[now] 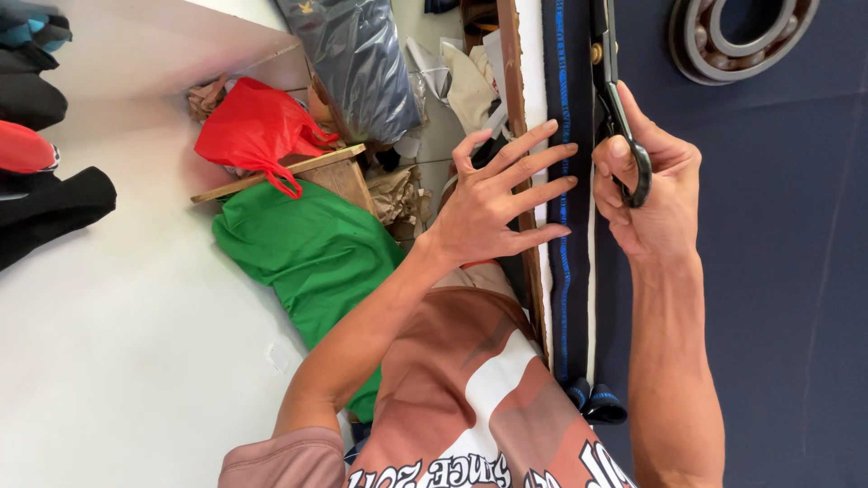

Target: Cutting dark blue fabric with tailor's scissors following a pattern

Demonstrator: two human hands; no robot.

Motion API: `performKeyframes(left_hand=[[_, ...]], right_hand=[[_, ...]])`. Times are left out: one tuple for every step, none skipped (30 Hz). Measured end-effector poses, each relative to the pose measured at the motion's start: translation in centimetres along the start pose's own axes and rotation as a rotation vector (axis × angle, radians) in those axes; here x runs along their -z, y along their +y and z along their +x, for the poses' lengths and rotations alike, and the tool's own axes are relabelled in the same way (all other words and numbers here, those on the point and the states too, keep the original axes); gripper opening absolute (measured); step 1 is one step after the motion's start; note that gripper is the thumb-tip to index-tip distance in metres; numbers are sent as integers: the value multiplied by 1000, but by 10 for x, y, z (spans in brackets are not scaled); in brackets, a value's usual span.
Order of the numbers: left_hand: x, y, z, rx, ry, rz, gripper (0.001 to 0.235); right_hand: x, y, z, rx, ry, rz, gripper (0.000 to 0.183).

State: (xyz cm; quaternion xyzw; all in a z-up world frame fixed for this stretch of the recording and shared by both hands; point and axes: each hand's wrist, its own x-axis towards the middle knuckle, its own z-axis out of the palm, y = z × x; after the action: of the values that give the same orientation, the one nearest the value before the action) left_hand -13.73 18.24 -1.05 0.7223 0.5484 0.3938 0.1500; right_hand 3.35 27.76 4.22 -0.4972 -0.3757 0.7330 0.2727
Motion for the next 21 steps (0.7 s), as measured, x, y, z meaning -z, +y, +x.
performKeyframes(left_hand=[[-1, 1, -1, 8, 1, -7, 38], [0, 1, -1, 5, 1, -6, 38], [0, 1, -1, 0, 6, 5, 37], [1, 0, 1, -13, 13, 18, 37], [2, 4, 2, -25, 16, 21, 37], [4, 7, 2, -30, 21, 30, 35], [7, 11, 3, -35, 26, 40, 34], [3, 24, 1, -45, 29, 42, 34], [-1, 36, -2, -104, 170, -2, 25], [-4, 49, -5, -158, 309, -49, 20], [-6, 72, -14, -165, 310, -49, 20], [-7, 96, -24, -259, 136, -240, 19], [-8, 118, -36, -348, -44, -431, 27], [-36, 135, -55, -349, -49, -443, 27], [-64, 153, -75, -487, -240, -435, 11], [-91, 169, -95, -634, -428, -423, 35], [-111, 177, -105, -643, -431, -431, 35], [-131, 184, -115, -719, -481, -388, 21], [-150, 190, -125, -794, -531, -343, 23], [-158, 191, -129, -797, -531, -341, 23], [-165, 192, -133, -828, -478, -376, 30]], right_hand=[[0, 0, 0, 8, 0, -5, 62], [-1, -1, -1, 11, 1, -5, 62], [-2, -3, -2, -3, 2, -6, 65], [-2, -6, -2, -8, 4, -5, 67], [-4, -7, -4, 4, 5, -3, 67], [-6, -8, -6, -3, 25, 34, 60], [-9, -9, -8, -10, 44, 72, 53], [3, 3, -8, 0, 45, 73, 53], [14, 15, -8, 94, -2, 61, 50], [24, 27, -8, 185, -47, 48, 48], [21, 10, -27, 192, -44, 48, 48], [16, -6, -48, 83, 41, -17, 53], [12, -20, -69, -26, 128, -82, 57], [21, -23, -91, -29, 140, -81, 57], [30, -26, -114, -4, 233, -198, 59], [37, -30, -136, 24, 327, -315, 60], [54, -27, -161, 25, 339, -313, 60], [71, -22, -186, 18, 393, -306, 65], [87, -18, -211, 11, 447, -298, 70], [122, 5, -239, 14, 447, -297, 70], [156, 28, -267, 77, 428, -167, 61]])
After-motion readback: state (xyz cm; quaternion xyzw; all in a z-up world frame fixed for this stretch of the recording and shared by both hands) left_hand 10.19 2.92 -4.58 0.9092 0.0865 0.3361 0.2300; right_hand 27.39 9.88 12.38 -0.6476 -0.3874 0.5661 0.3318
